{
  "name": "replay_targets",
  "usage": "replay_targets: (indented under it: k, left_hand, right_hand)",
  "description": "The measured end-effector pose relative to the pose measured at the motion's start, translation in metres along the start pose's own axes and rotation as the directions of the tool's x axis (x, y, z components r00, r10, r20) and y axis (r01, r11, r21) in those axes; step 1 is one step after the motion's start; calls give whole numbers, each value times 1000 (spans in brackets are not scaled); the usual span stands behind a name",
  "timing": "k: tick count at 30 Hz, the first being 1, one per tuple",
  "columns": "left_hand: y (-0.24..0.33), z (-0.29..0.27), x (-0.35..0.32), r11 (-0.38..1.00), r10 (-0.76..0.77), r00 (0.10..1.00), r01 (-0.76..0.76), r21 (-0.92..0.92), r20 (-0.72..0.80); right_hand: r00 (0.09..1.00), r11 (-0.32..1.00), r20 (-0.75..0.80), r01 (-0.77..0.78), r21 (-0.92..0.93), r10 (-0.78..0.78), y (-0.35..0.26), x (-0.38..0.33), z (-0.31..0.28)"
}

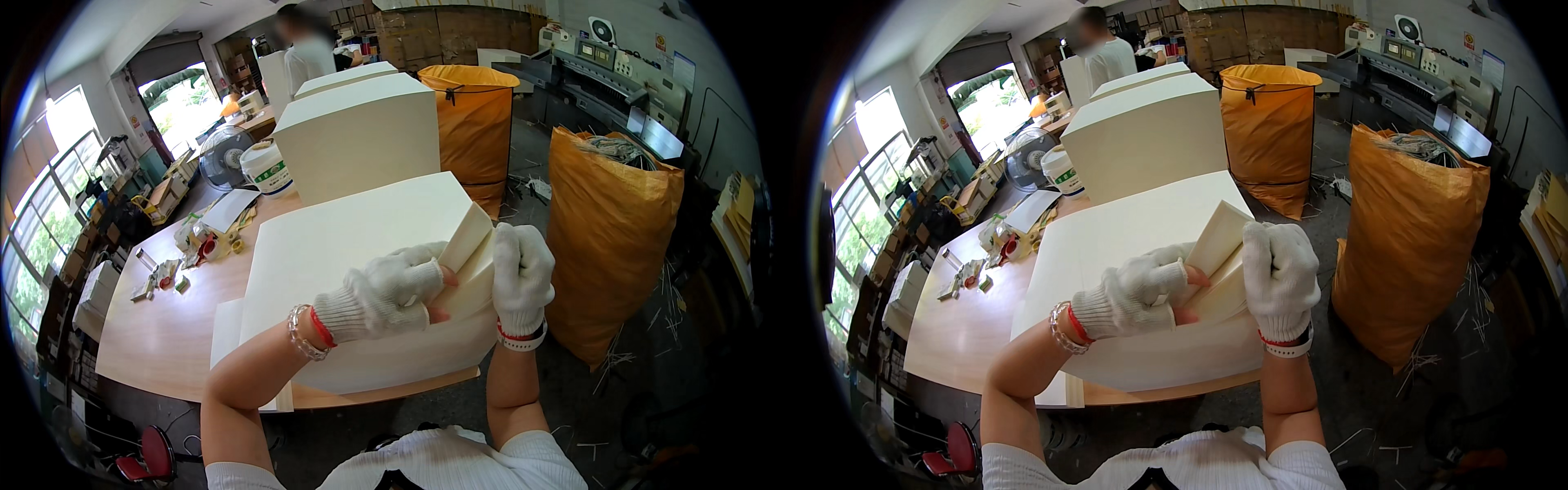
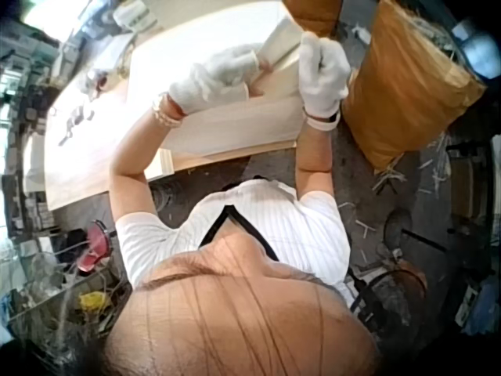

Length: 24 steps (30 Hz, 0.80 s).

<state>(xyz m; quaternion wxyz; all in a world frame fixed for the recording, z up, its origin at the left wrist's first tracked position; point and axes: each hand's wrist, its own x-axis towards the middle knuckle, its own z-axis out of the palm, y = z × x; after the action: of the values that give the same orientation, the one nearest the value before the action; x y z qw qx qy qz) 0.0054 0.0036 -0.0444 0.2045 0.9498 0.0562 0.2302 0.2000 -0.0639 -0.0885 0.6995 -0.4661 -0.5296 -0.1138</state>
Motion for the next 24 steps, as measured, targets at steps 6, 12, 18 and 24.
replay_targets:
  k: [6, 12, 18, 24]
  left_hand:
    - [-6, 3, 2, 994, 94, 991, -99, -46, -97]
    - [-1, 0, 3, 990, 81, 997, -79, 115, -12]
    - [-5, 3, -2, 1000, -22, 1000, 22, 0, -15]
    - [-8, 4, 0, 999, 22, 996, -25, -38, -81]
  right_hand:
    - [993, 989, -17, 115, -92, -117, 3, 0, 0]
    - [998, 1000, 61, -9, -17, 10, 1, 2, -3]
    - [999, 999, 23, -37, -29, 37, 0, 0, -2]
    - [1000, 1000, 10, -5, 5, 5, 4, -2, -2]
